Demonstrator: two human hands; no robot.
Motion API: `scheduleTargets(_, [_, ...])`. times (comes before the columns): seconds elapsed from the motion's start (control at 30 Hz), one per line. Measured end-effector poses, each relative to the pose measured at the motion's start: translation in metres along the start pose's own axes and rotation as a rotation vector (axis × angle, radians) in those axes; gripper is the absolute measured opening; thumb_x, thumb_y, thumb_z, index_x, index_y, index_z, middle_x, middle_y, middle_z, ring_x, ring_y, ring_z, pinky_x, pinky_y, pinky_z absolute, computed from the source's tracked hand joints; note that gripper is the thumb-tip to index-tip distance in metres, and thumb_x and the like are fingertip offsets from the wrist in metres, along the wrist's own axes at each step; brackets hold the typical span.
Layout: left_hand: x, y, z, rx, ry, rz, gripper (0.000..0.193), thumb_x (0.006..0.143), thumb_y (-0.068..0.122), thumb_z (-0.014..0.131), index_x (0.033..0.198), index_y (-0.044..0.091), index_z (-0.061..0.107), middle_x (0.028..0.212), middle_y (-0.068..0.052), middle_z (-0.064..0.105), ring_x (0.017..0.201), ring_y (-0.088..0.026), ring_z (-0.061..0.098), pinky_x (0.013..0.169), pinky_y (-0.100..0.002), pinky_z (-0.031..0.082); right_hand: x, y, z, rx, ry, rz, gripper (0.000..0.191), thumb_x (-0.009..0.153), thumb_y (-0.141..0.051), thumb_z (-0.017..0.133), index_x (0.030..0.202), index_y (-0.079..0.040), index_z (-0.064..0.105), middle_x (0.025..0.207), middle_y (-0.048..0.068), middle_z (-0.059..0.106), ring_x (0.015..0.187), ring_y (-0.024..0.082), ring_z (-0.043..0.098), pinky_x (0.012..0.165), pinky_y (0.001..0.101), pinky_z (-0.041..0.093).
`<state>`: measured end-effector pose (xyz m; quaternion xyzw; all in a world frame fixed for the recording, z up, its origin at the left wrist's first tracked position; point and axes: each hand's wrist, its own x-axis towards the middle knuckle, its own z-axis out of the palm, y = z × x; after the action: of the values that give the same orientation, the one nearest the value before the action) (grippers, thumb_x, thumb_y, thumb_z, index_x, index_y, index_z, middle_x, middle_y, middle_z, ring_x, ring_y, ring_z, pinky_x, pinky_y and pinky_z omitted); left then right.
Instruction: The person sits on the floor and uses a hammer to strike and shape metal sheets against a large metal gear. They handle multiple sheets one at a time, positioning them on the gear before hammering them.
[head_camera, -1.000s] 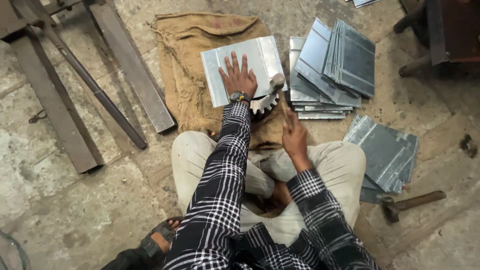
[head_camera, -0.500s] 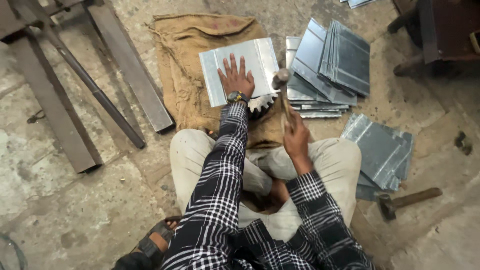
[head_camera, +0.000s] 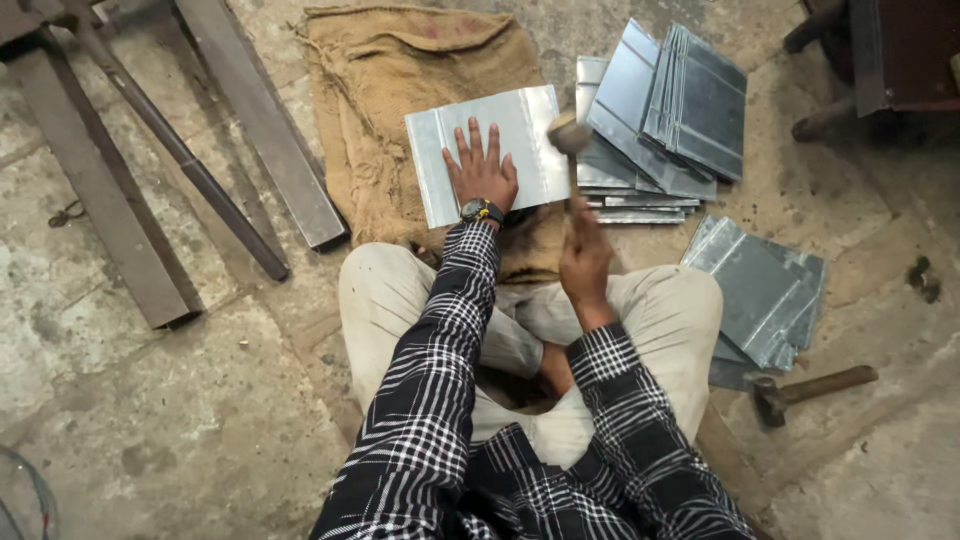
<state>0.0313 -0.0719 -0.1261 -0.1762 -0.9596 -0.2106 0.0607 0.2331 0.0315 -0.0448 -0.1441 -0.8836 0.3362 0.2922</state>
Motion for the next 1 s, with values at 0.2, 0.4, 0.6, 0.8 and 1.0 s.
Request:
scheduleTargets(0.2, [0.001, 0.002, -0.002, 0.014, -0.006, -0.018, 0.064, 0.097, 0.042, 0.049, 0.157, 0.021, 0.041, 0.169, -0.012, 0.020, 0.156, -0.038, 0.015, 0.123, -0.064, 0.009, 0.003, -0.002, 0.003, 0.101, 0.056, 0.074, 0.034, 0.103, -0.004, 0.064, 0.137, -0.005, 0.058, 0.107, 0.012, 0.073, 0.075, 0.018, 0.059, 0.063, 0.0349, 0.047])
scheduleTargets(0.4, [-0.009, -0.001, -0.003, -0.015, -0.022, 0.010, 0.063, 0.097, 0.042, 0.049, 0.156, 0.022, 0.044, 0.169, -0.012, 0.021, 0.156, -0.038, 0.017, 0.123, -0.064, 0.010, 0.006, -0.010, 0.004, 0.199, 0.169, 0.027, 0.042, 0.106, -0.002, 0.063, 0.147, -0.007, 0.056, 0.082, 0.005, 0.059, 0.061, 0.015, 0.051, 0.059, 0.0342, 0.042])
scheduleTargets(0.6, [-0.014, 0.001, -0.003, -0.016, 0.040, 0.024, 0.061, 0.098, 0.042, 0.050, 0.156, 0.021, 0.046, 0.169, -0.013, 0.024, 0.156, -0.038, 0.019, 0.124, -0.064, 0.011, 0.009, -0.021, -0.001, -0.022, 0.041, -0.074, 0.046, 0.102, 0.000, 0.064, 0.147, -0.008, 0.056, 0.116, 0.018, 0.071, 0.093, 0.021, 0.071, 0.078, 0.0356, 0.055])
scheduleTargets(0.8, [-0.013, 0.000, -0.004, -0.008, 0.027, 0.022, 0.063, 0.097, 0.042, 0.049, 0.156, 0.021, 0.045, 0.169, -0.014, 0.023, 0.155, -0.039, 0.019, 0.123, -0.065, 0.011, 0.013, -0.031, -0.016, 0.212, 0.030, 0.187, 0.046, 0.101, 0.000, 0.063, 0.146, -0.009, 0.056, 0.096, 0.008, 0.068, 0.064, 0.010, 0.050, 0.059, 0.0290, 0.043])
scheduleTargets(1.0, [-0.032, 0.001, 0.000, 0.010, -0.008, -0.014, 0.065, 0.096, 0.049, 0.053, 0.155, 0.023, 0.045, 0.169, -0.014, 0.021, 0.155, -0.040, 0.020, 0.122, -0.066, 0.011, 0.014, -0.038, -0.035, 0.337, 0.171, -0.110, 0.049, 0.108, 0.004, 0.061, 0.154, -0.008, 0.048, 0.094, 0.004, 0.062, 0.072, 0.009, 0.049, 0.067, 0.0257, 0.041])
